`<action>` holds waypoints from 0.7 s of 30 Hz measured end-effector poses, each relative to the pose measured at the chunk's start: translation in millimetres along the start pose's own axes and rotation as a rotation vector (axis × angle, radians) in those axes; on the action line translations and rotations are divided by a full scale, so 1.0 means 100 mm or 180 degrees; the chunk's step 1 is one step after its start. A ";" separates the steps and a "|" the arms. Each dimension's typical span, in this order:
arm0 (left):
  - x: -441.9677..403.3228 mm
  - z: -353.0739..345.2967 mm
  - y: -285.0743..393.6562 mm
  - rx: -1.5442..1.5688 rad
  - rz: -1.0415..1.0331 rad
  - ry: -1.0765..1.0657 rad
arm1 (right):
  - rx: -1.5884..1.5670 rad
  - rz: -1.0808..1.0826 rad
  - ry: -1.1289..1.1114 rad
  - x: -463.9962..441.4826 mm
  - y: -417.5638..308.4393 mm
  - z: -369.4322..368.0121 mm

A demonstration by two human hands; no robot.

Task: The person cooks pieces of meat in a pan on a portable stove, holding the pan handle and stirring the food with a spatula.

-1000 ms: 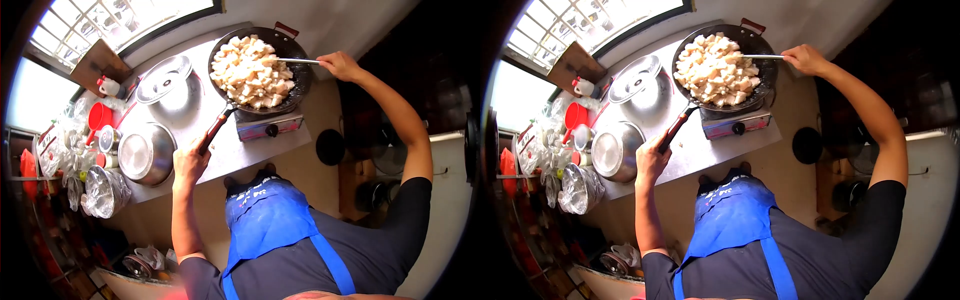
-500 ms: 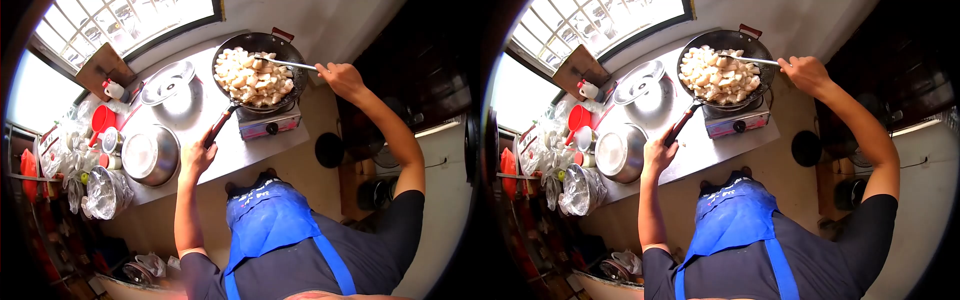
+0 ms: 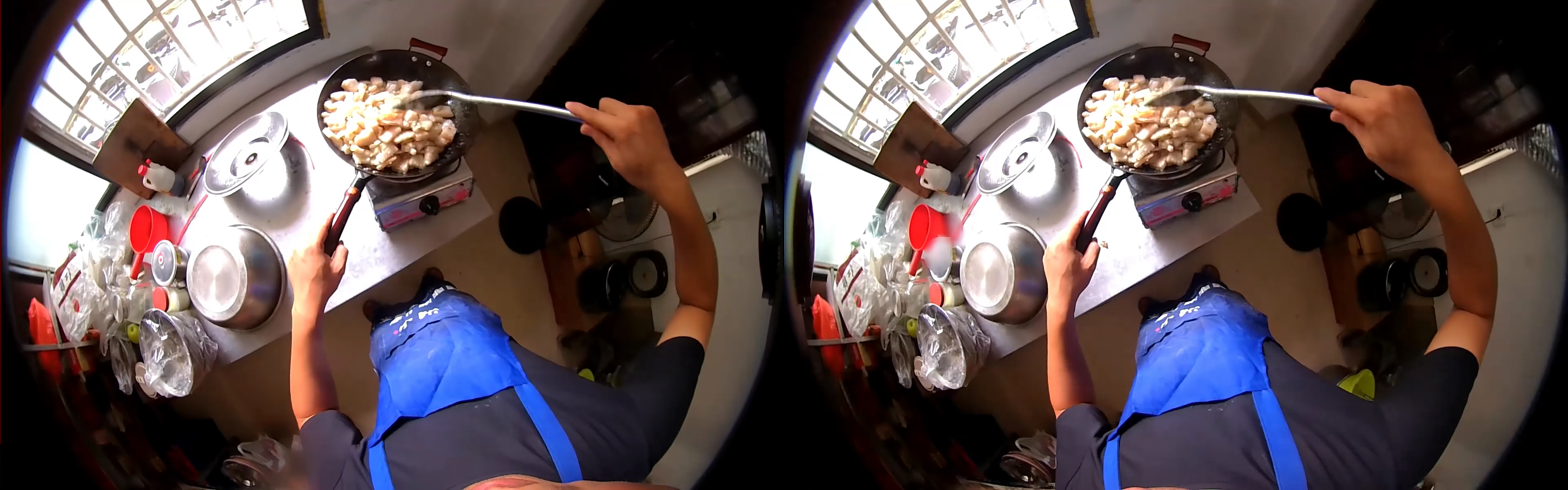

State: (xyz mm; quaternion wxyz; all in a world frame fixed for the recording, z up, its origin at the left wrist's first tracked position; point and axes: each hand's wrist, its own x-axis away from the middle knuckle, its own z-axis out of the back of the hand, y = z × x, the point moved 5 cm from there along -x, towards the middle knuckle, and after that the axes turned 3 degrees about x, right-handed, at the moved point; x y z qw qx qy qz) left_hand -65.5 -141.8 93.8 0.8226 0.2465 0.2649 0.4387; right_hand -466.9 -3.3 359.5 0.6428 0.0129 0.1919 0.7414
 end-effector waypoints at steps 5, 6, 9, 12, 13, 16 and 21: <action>-0.03 0.00 0.02 0.0029 0.0294 -0.0218 | 0.0045 0.0160 -0.0518 0.17 -0.24 0.06; -0.02 -0.01 0.01 0.0035 0.0306 -0.0242 | 0.0033 0.0159 -0.0543 0.21 -0.26 0.03; -0.02 -0.03 0.00 0.0059 0.0262 -0.0187 | 0.0219 0.0345 -0.0985 0.29 -0.35 -0.11; -0.02 0.00 0.00 0.0050 0.0283 -0.0133 | 0.0276 0.0606 -0.1228 0.42 -0.57 -0.58; -0.03 0.00 0.01 0.0083 0.0293 -0.0170 | 0.0416 0.0649 -0.1229 0.42 -0.68 -0.77; -0.02 -0.01 -0.01 0.0157 0.0271 -0.0151 | 0.0598 0.0696 -0.0976 0.42 -1.04 -1.34; -0.01 0.02 0.00 0.0037 0.0243 -0.0248 | 0.0482 0.0504 -0.0652 0.33 -1.28 -1.87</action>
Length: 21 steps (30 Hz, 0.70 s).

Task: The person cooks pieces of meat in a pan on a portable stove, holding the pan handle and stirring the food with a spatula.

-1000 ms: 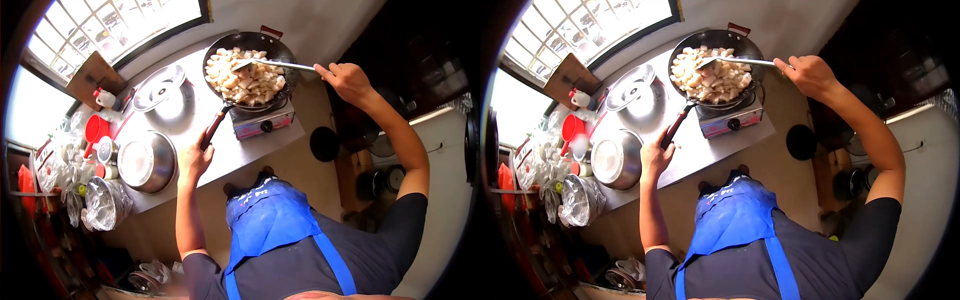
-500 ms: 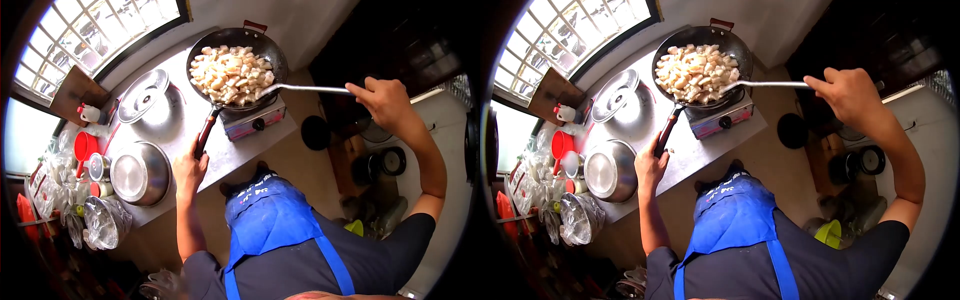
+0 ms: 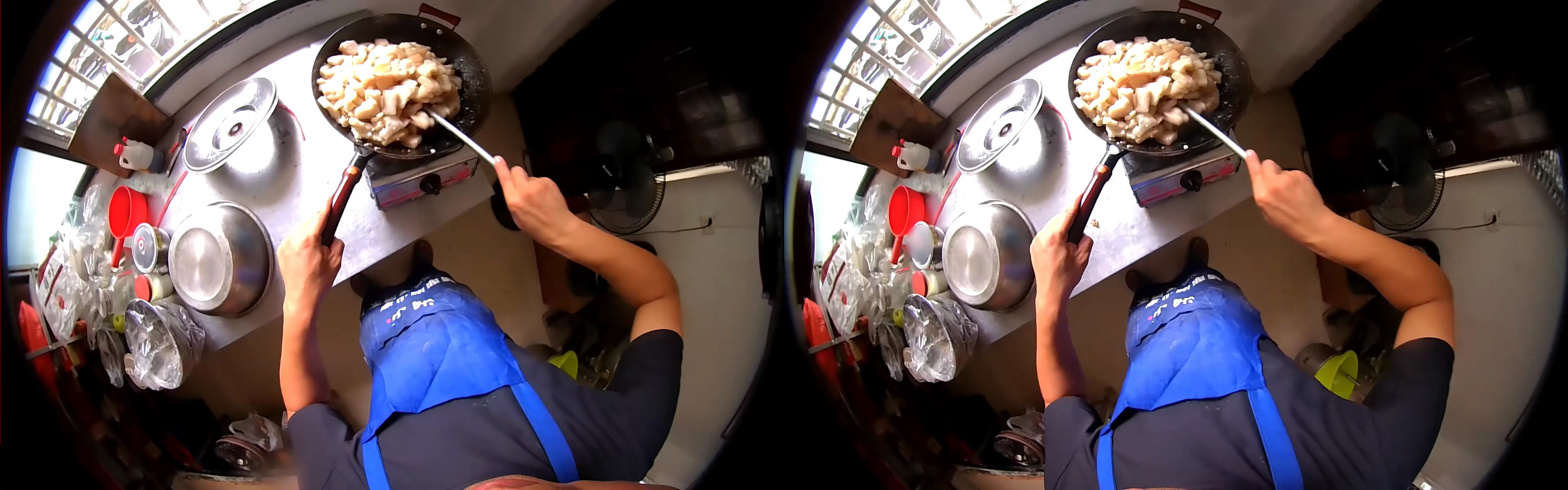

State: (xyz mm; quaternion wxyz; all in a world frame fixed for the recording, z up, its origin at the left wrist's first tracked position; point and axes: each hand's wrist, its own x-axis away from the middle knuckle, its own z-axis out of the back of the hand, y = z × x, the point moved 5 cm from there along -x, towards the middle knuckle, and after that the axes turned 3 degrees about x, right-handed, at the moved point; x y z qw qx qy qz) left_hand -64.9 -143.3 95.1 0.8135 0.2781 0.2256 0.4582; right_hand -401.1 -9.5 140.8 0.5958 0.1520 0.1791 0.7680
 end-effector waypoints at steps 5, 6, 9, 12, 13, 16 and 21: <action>-0.03 0.01 0.01 -0.0008 -0.0028 -0.0010 | 0.0069 -0.0455 0.0120 -0.46 -0.13 -0.17; -0.03 0.00 0.00 -0.0003 -0.0094 0.0022 | -0.0049 -0.0596 0.0114 -0.50 -0.13 -0.26; -0.03 0.01 0.02 -0.0030 -0.0103 0.0072 | -0.0570 -0.0989 0.0195 -0.57 -0.03 -0.34; -0.02 -0.02 -0.02 0.0021 -0.0044 0.0135 | -0.1351 -0.1182 -0.0037 -0.59 0.29 -0.19; -0.01 -0.01 -0.02 0.0009 -0.0049 0.0154 | -0.1769 -0.1506 -0.0329 -0.57 0.48 -0.07; -0.02 -0.02 -0.04 0.0208 0.0128 0.0099 | -0.2636 -0.1249 -0.0076 -0.55 1.19 -0.17; -0.01 -0.02 -0.04 0.0283 0.0194 0.0123 | -0.2865 -0.1483 -0.0952 -0.38 1.81 0.70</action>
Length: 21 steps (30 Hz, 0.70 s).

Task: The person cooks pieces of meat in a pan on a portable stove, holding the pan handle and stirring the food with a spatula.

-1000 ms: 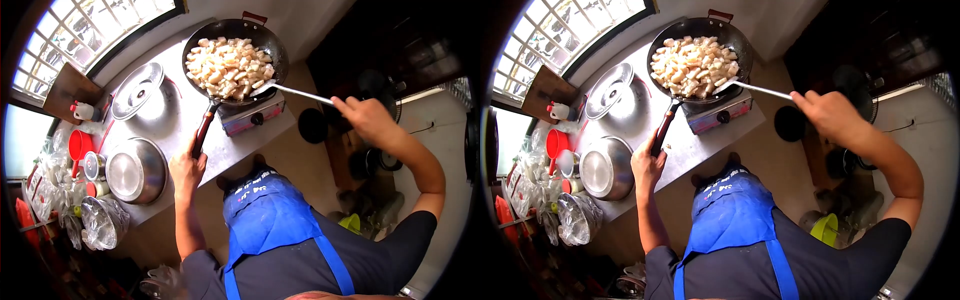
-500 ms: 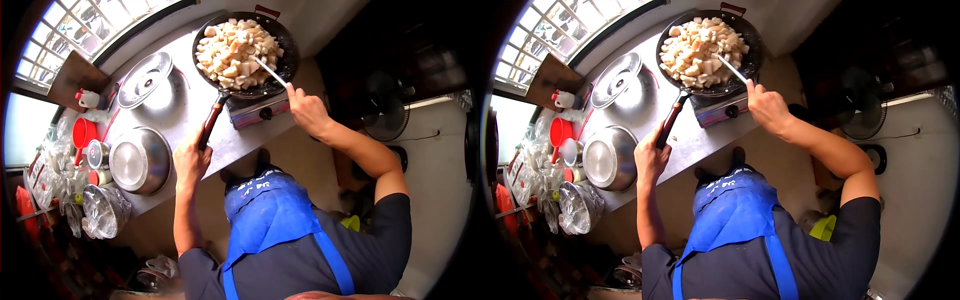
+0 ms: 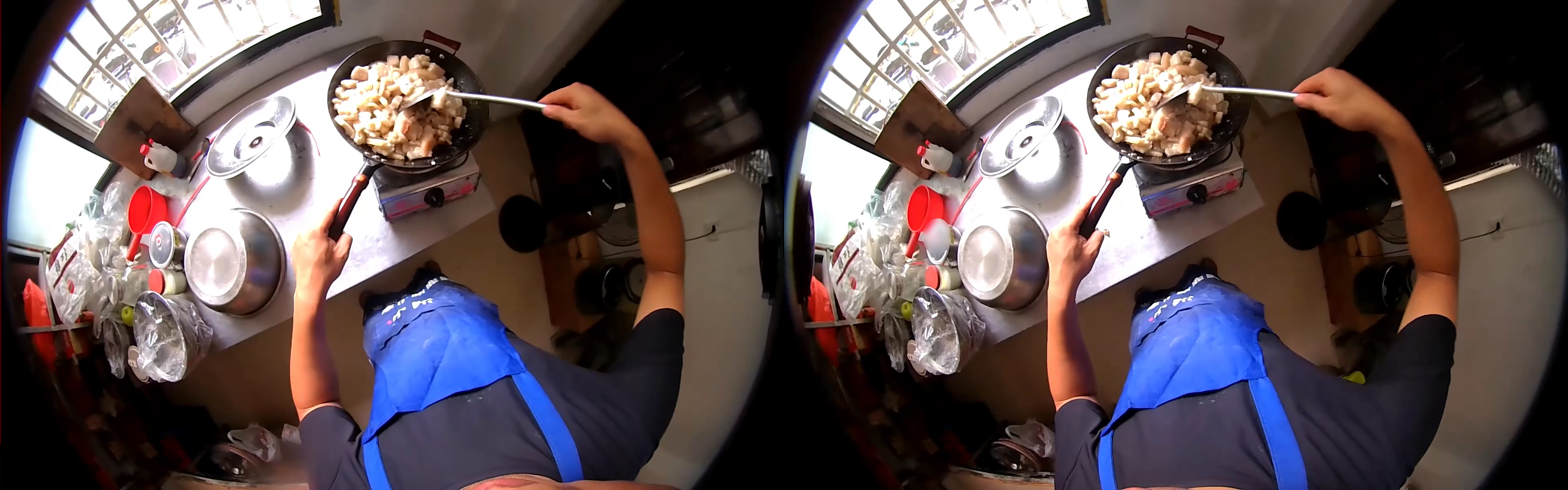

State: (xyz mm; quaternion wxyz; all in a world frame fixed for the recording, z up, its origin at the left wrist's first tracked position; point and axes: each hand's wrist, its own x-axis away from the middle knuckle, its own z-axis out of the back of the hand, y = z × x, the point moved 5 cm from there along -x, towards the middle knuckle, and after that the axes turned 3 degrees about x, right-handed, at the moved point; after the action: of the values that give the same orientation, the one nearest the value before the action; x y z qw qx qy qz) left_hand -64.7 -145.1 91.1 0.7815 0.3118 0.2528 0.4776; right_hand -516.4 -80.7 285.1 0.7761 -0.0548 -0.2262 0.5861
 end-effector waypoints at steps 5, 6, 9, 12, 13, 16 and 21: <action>0.01 0.00 0.00 0.0001 0.0030 0.0044 | 0.0672 0.0461 0.0055 0.18 -0.33 0.51; 0.01 -0.01 -0.01 0.0007 0.0028 0.0037 | 0.0674 0.0452 0.0053 0.15 -0.37 0.49; 0.00 -0.02 -0.01 -0.0055 0.0128 0.0006 | 0.1330 0.0910 0.0483 0.12 -0.61 0.43; 0.03 -0.01 -0.02 0.0074 0.0100 0.0084 | 0.1836 0.1035 0.0807 0.14 -0.81 0.34; 0.03 -0.01 -0.02 0.0068 0.0121 0.0086 | 0.1829 0.1051 0.0793 0.15 -0.84 0.32; 0.03 0.00 -0.01 -0.0037 0.0102 0.0024 | 0.2416 0.1266 0.1130 0.19 -0.92 0.33; 0.01 0.00 0.00 -0.0113 0.0225 -0.0071 | 0.1483 0.1194 0.0888 0.07 -0.72 0.44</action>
State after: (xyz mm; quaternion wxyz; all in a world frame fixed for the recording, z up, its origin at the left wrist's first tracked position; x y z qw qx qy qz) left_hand -64.3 -144.0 90.8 0.7723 0.3119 0.2243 0.5059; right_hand -469.2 -104.5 352.0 0.6698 0.0038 0.0365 0.7416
